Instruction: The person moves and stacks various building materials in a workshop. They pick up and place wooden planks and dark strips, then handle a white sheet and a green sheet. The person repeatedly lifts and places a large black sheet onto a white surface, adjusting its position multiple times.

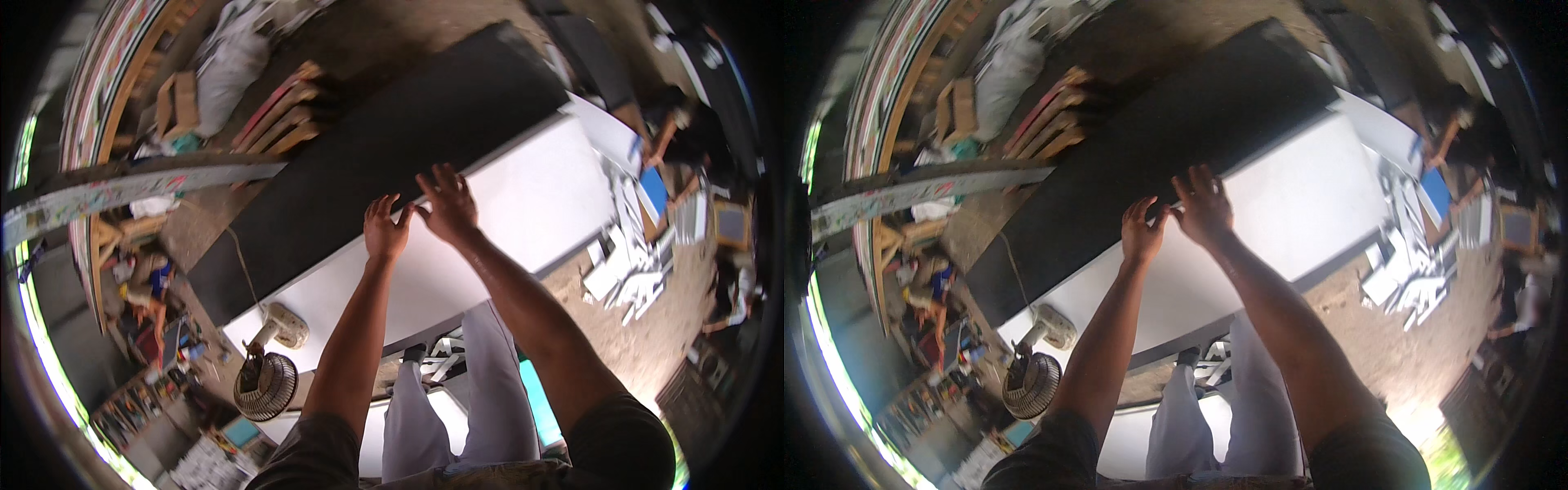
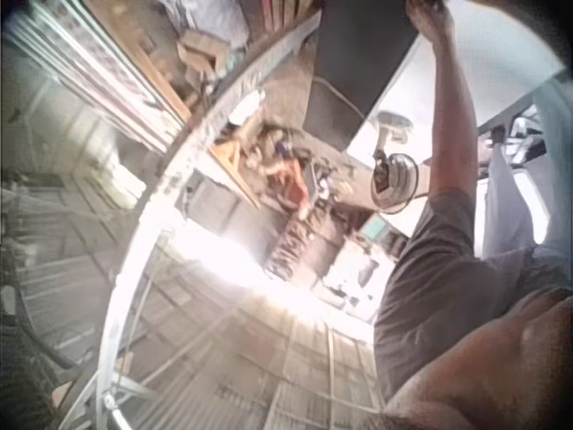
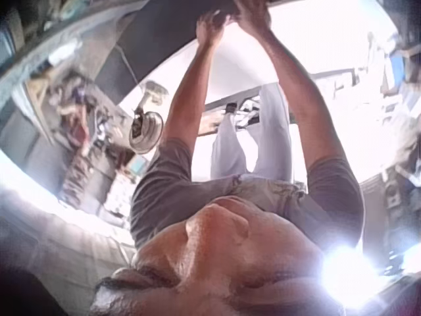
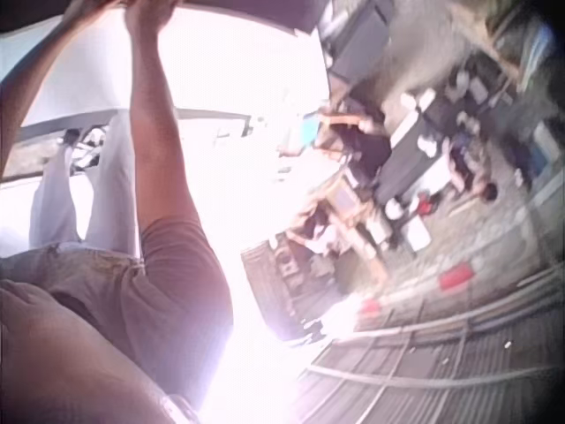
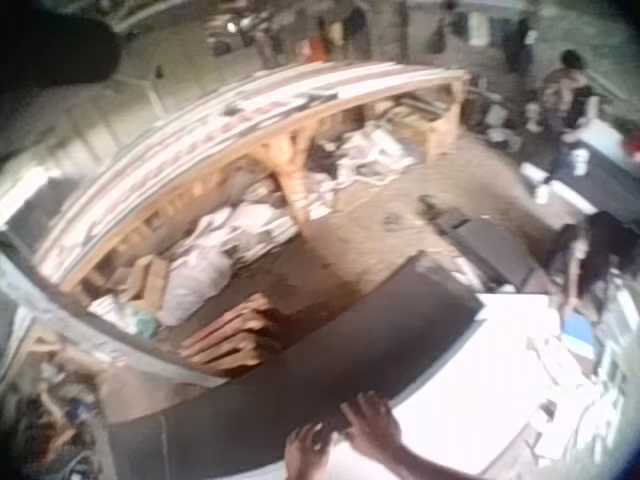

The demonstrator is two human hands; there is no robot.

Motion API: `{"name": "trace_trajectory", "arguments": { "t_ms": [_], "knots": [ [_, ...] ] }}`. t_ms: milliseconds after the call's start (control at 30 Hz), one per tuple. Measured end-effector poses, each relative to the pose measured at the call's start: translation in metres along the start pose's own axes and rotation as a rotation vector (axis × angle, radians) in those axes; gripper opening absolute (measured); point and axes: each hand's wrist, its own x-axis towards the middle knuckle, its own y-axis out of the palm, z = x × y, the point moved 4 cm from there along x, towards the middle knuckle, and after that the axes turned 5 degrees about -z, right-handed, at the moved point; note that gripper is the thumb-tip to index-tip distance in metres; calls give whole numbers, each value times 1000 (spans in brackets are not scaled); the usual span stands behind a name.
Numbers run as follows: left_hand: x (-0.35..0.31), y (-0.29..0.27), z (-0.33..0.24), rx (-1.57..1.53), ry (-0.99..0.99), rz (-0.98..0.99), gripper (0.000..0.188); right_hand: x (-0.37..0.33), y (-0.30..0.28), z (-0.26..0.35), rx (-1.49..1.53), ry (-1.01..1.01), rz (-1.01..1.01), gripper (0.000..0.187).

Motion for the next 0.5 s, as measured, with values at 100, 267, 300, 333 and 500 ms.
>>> {"name": "trace_trajectory", "arguments": {
  "t_ms": [100, 267, 300, 333, 500],
  "knots": [
    [-39, 9, -40, -77, 154, 13, 39, -69, -20, -3, 33, 107, -96, 71],
    [-135, 15, -66, -113, 436, 36, 25, -191, -26, -9, 87, 320, -104, 76],
    [-151, 14, -59, -105, 457, 97, 24, -215, -27, -2, 93, 356, -121, 76],
    [-173, 14, -58, -97, 478, 161, 23, -241, -30, 3, 98, 395, -134, 75],
    [-286, -7, -50, -220, 396, 461, 34, -377, -17, 37, 185, 590, -244, 74]
  ]
}}
